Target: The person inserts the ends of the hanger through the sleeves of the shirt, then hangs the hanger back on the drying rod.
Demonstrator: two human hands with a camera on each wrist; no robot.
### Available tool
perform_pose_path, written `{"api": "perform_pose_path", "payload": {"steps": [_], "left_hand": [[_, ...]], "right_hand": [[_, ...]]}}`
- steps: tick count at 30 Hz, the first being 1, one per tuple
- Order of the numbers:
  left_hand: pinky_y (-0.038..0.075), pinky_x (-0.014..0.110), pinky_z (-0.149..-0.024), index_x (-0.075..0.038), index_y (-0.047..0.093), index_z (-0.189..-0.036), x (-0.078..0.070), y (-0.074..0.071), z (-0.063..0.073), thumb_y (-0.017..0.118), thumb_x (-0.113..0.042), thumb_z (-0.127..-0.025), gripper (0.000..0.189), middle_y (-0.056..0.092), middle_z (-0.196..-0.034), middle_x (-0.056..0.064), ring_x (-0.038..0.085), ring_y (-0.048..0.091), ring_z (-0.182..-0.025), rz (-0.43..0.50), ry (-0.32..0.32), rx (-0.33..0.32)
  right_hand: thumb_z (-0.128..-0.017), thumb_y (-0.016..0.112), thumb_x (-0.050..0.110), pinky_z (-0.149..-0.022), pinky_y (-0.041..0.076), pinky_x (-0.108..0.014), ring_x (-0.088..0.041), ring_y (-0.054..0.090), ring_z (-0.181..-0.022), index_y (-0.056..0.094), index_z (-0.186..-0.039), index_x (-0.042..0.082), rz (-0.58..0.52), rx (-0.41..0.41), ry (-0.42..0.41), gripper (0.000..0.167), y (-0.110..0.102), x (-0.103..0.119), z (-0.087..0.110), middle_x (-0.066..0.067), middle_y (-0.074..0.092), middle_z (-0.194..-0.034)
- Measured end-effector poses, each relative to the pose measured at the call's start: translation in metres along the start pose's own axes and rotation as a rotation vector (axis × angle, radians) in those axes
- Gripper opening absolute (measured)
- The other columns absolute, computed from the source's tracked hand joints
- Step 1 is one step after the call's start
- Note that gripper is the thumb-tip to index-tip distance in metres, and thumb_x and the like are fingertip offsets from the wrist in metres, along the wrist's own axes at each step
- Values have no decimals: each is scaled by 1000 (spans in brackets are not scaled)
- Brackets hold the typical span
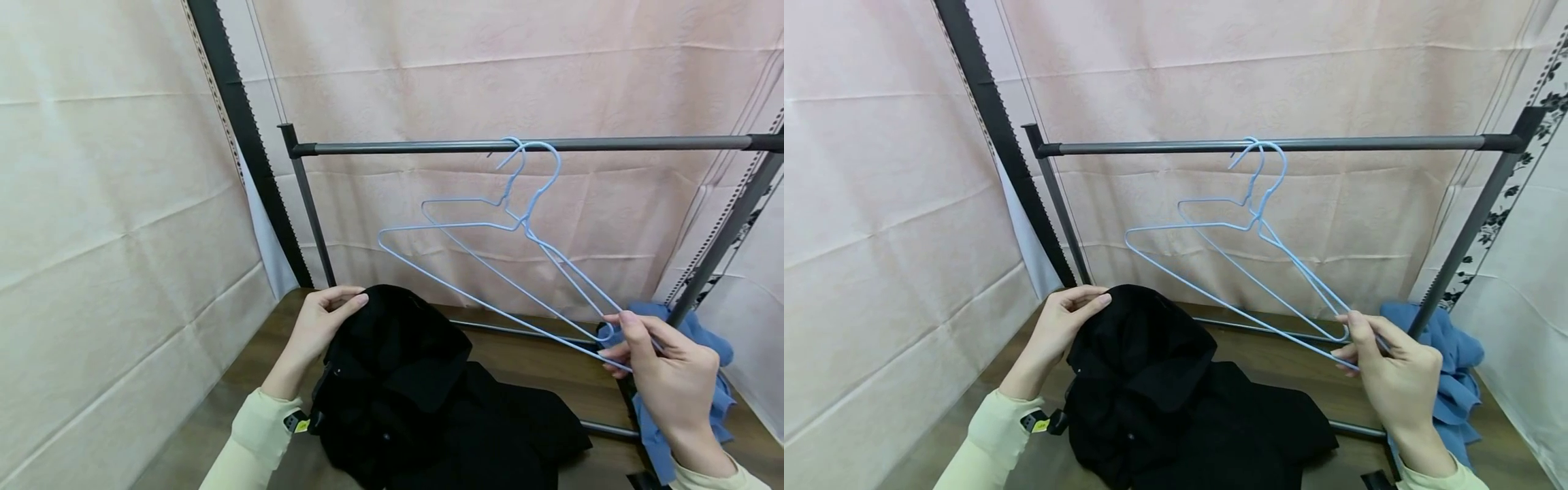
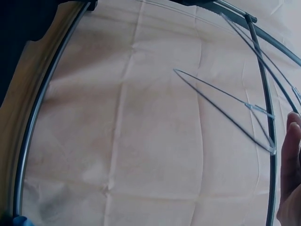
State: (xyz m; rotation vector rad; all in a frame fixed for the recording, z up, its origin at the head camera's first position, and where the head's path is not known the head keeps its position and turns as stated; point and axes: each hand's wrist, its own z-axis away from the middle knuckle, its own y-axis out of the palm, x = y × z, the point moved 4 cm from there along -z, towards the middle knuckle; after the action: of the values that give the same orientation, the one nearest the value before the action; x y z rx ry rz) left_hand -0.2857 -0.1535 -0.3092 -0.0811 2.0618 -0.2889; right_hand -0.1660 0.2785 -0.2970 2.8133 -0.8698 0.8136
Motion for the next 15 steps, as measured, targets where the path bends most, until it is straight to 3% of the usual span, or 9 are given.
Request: {"api": "perform_pose_path", "payload": {"steps": [3, 9, 15], "left_hand": [[53, 26, -78, -4, 76, -111, 1, -1, -1, 74, -21, -95, 24, 75, -99, 8, 14, 68, -87, -6, 1, 3], [53, 26, -77, -5, 76, -110, 3, -4, -4, 73, -23, -95, 24, 75, -100, 8, 15, 68, -87, -14, 14, -5], [53, 25, -78, -4, 76, -111, 4, -6, -8, 73, -23, -96, 25, 75, -99, 7, 14, 68, -88, -17, 13, -7]], "right_hand": [[-96, 60, -7, -41, 46, -16, -7, 58, -39, 73, -93, -13, 19, 25, 27, 15, -6, -1, 2, -2, 65, -54], [-99, 60, -1, -43, 48, -18, -10, 58, -39, 74, -91, -9, 149, 50, 169, 18, -18, -2, 5, -3, 64, -52], [-99, 60, -2, -41, 46, -17, -8, 56, -37, 73, -89, -10, 200, 63, 188, 18, -26, -4, 10, 1, 63, -51]]}}
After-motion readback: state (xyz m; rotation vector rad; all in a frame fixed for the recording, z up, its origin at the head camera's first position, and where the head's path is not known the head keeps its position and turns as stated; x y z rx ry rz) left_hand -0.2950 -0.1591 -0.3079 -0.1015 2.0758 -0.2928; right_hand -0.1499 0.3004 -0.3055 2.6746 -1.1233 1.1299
